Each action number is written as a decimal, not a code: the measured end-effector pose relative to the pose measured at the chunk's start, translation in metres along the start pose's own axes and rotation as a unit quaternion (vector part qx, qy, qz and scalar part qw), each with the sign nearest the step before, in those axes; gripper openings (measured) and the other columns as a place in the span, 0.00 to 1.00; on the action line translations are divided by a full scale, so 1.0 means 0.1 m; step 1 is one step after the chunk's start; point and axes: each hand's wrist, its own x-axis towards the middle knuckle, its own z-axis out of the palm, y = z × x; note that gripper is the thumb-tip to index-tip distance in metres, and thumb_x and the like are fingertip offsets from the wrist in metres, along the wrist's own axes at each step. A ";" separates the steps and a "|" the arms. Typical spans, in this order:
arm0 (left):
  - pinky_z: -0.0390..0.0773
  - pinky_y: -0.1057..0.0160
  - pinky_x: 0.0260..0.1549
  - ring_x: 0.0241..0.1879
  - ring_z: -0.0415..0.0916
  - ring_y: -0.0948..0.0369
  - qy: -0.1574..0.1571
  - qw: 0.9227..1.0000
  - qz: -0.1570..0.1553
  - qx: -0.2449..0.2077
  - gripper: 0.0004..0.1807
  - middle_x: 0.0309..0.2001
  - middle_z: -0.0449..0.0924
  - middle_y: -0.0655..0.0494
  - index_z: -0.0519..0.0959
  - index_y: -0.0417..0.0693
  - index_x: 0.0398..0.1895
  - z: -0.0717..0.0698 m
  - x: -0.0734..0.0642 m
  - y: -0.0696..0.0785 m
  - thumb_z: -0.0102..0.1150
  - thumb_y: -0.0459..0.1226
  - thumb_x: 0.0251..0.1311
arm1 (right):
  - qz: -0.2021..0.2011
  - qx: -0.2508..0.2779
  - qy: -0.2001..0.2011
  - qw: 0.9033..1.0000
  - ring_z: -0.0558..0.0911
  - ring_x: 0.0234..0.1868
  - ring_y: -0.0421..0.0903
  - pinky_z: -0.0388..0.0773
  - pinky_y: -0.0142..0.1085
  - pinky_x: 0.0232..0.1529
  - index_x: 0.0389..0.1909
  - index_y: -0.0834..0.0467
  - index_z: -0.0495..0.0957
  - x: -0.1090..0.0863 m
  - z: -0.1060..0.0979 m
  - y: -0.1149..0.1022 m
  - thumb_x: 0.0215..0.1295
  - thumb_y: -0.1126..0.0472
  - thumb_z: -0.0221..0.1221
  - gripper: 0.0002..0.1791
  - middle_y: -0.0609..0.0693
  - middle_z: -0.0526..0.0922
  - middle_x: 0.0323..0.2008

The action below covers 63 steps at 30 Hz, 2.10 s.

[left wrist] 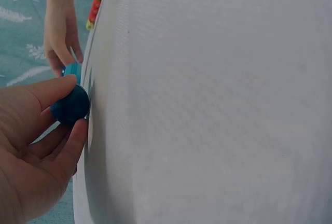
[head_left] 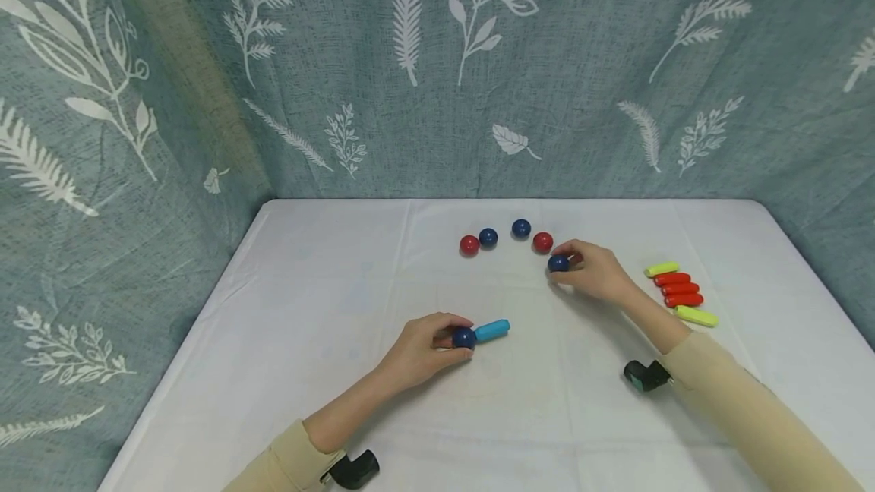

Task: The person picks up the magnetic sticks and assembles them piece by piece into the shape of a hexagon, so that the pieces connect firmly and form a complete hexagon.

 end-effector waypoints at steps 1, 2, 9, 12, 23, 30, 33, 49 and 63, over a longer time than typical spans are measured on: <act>0.77 0.69 0.46 0.47 0.79 0.60 0.000 1.000 0.000 -0.001 0.21 0.51 0.80 0.49 0.79 0.40 0.54 0.00 0.00 0.00 0.69 0.32 0.56 | -0.005 0.016 -0.015 1.000 0.78 0.49 0.57 0.77 0.46 0.45 0.55 0.64 0.75 -0.03 0.02 -0.02 0.61 0.59 0.66 0.24 0.61 0.80 0.49; 0.77 0.69 0.46 0.47 0.79 0.60 0.000 1.000 0.000 -0.001 0.21 0.51 0.80 0.49 0.79 0.40 0.54 0.00 0.00 0.00 0.69 0.32 0.56 | -0.010 0.028 -0.029 0.999 0.78 0.50 0.57 0.77 0.46 0.46 0.56 0.63 0.75 -0.06 0.05 -0.03 0.60 0.59 0.66 0.24 0.61 0.80 0.50; 0.77 0.68 0.46 0.48 0.79 0.59 0.002 1.000 0.005 -0.002 0.21 0.51 0.80 0.48 0.79 0.40 0.54 0.01 0.00 -0.02 0.69 0.32 0.56 | -0.052 0.085 -0.104 0.990 0.79 0.49 0.52 0.76 0.45 0.51 0.54 0.60 0.77 -0.24 0.21 -0.15 0.58 0.61 0.67 0.22 0.55 0.81 0.49; 0.77 0.68 0.46 0.48 0.79 0.58 0.001 1.000 0.006 -0.004 0.20 0.51 0.80 0.48 0.79 0.40 0.54 0.01 -0.01 -0.03 0.68 0.32 0.57 | -0.065 0.099 -0.123 0.985 0.78 0.46 0.49 0.76 0.43 0.49 0.53 0.59 0.78 -0.28 0.26 -0.18 0.58 0.60 0.68 0.22 0.52 0.81 0.45; 0.78 0.69 0.44 0.45 0.79 0.59 0.011 0.999 0.040 0.009 0.20 0.48 0.80 0.48 0.79 0.38 0.52 0.03 -0.01 -0.07 0.69 0.32 0.56 | -0.094 0.124 -0.146 0.977 0.79 0.48 0.48 0.76 0.39 0.51 0.53 0.61 0.78 -0.35 0.36 -0.26 0.60 0.61 0.67 0.21 0.53 0.81 0.47; 0.78 0.68 0.45 0.47 0.79 0.57 0.004 1.000 0.016 -0.005 0.20 0.49 0.80 0.48 0.79 0.39 0.53 0.02 0.00 -0.03 0.69 0.32 0.56 | -0.102 0.126 -0.148 0.976 0.77 0.47 0.48 0.76 0.42 0.52 0.53 0.60 0.78 -0.35 0.40 -0.28 0.60 0.60 0.67 0.20 0.52 0.80 0.47; 0.77 0.69 0.46 0.48 0.79 0.58 0.003 1.000 0.007 -0.003 0.20 0.49 0.80 0.49 0.79 0.39 0.53 0.02 0.01 -0.02 0.69 0.32 0.56 | -0.100 0.118 -0.148 0.977 0.77 0.45 0.47 0.76 0.40 0.49 0.52 0.59 0.78 -0.35 0.42 -0.28 0.60 0.59 0.67 0.20 0.50 0.80 0.46; 0.77 0.62 0.43 0.42 0.76 0.61 0.018 0.994 0.051 0.094 0.19 0.44 0.81 0.53 0.80 0.42 0.51 0.11 0.16 0.09 0.68 0.39 0.57 | -0.111 0.109 -0.148 0.977 0.76 0.45 0.48 0.76 0.42 0.50 0.53 0.60 0.77 -0.35 0.45 -0.27 0.60 0.60 0.67 0.21 0.51 0.80 0.46; 0.75 0.64 0.42 0.40 0.74 0.62 -0.024 0.985 0.019 0.169 0.24 0.43 0.78 0.54 0.77 0.44 0.55 0.40 0.58 0.28 0.64 0.48 0.61 | -0.107 0.110 -0.158 0.975 0.79 0.42 0.45 0.77 0.33 0.45 0.56 0.62 0.76 -0.37 0.31 -0.18 0.60 0.61 0.67 0.23 0.52 0.82 0.46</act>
